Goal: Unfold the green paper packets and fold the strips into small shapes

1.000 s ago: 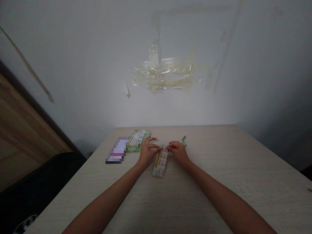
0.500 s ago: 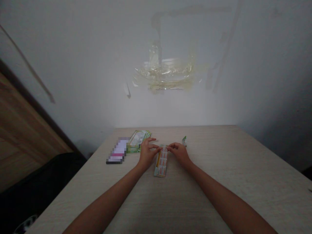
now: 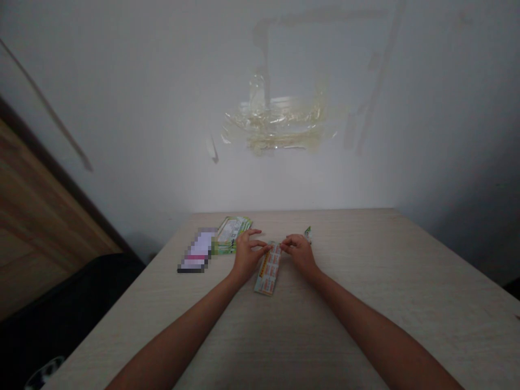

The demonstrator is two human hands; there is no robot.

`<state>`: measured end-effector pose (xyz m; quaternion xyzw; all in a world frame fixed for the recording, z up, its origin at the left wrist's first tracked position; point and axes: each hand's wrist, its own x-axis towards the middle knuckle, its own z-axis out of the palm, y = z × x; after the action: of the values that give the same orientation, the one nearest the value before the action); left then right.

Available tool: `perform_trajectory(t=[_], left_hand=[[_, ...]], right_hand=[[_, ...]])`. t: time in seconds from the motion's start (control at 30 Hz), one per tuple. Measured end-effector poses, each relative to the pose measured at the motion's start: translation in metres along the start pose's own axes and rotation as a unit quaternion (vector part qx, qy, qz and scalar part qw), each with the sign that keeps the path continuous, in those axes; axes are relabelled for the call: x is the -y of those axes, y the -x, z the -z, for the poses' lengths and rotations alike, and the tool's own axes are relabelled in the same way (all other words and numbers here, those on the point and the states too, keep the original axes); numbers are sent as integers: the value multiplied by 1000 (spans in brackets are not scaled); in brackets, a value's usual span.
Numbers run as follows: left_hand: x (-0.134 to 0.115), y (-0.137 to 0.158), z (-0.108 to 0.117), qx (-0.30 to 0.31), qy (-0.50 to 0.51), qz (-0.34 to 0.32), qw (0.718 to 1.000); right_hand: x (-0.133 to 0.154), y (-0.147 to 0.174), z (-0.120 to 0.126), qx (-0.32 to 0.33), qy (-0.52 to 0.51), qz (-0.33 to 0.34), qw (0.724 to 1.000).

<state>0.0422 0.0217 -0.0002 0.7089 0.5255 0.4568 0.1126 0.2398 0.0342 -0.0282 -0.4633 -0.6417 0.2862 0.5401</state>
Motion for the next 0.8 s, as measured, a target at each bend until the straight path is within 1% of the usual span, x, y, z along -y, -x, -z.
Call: perform_trajectory(t=[0.1, 0.3, 0.47, 0.67, 0.8], left_hand=[[-1, 1, 0, -5, 6, 0, 1000], [-2, 2, 0, -24, 14, -1, 1000], [-3, 3, 0, -26, 8, 4, 1000], [-6, 7, -5, -14, -18, 32, 999], [-7, 8, -6, -20, -37, 47, 998]], right_hand=[[1, 0, 0, 5, 10, 10, 1000], [6, 3, 0, 6, 94, 26, 995], [6, 4, 0, 19, 151, 29, 988], [9, 5, -7, -7, 251, 23, 968], [11, 5, -12, -19, 260, 31, 965]])
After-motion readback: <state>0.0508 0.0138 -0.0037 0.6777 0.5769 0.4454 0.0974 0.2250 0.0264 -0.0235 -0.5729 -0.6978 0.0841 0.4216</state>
